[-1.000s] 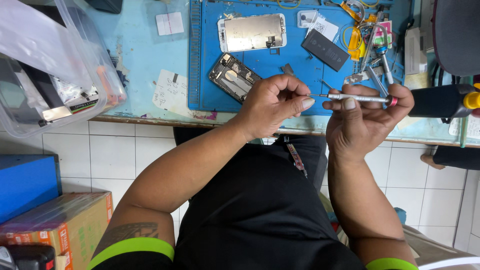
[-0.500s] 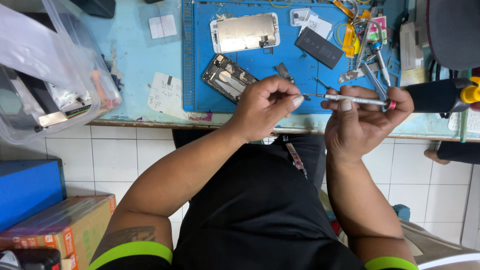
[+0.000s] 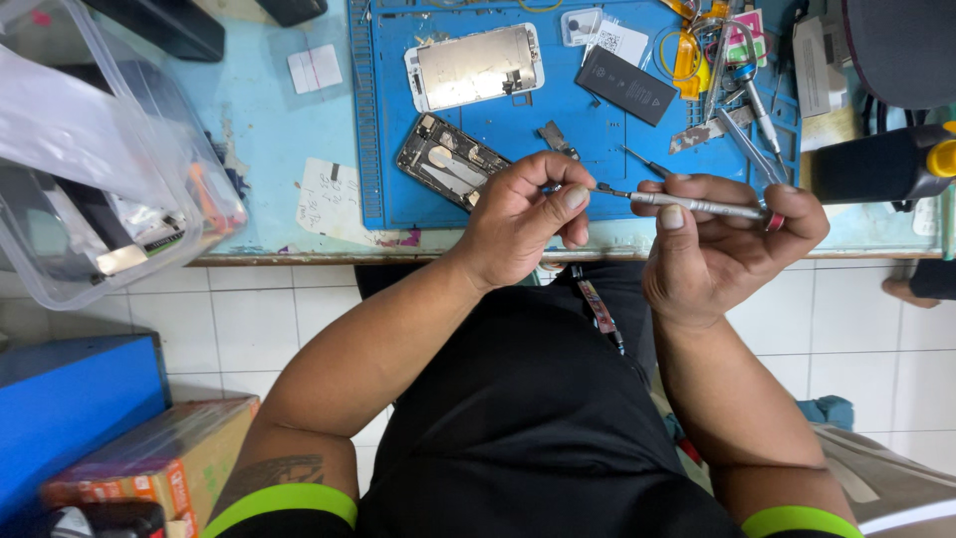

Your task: The person disassembles the internal components of a mobile phone by hand and with a screwdriver, removing small screws and prying up connectors.

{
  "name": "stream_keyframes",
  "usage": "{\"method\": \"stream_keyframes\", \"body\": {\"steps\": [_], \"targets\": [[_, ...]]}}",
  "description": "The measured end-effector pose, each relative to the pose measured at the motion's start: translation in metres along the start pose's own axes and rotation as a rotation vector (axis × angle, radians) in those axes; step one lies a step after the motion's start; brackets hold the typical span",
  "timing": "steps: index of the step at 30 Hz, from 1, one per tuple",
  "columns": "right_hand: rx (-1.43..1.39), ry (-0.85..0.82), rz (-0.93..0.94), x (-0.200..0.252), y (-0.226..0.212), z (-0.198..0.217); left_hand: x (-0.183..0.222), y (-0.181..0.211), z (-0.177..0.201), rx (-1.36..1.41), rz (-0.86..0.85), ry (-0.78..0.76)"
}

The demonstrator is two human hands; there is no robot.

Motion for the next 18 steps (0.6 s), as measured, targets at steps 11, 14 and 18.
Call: {"method": "stream_keyframes", "body": {"steps": [11, 14, 18], "targets": [[0.034, -0.009, -0.017, 0.004, -0.007, -0.01, 0.007, -0.009, -0.013, 0.414, 0.055, -0.08], [0.083, -0.03, 0.072, 0.003, -0.012, -0.015, 0.007, -0.007, -0.012, 0.389, 0.022, -0.043], [0.146, -0.074, 0.201, 0.001, -0.02, -0.023, 0.008, -0.006, -0.011, 0.38, -0.012, 0.013]]}}
Point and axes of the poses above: each hand's wrist, its own x-axis away from the middle knuckle, its own z-axis out of the back of the hand, y = z × x, the point moved 9 cm from there along -x, towards the middle knuckle, and after that the axes turned 8 degrees about -x, right-handed, at the moved point
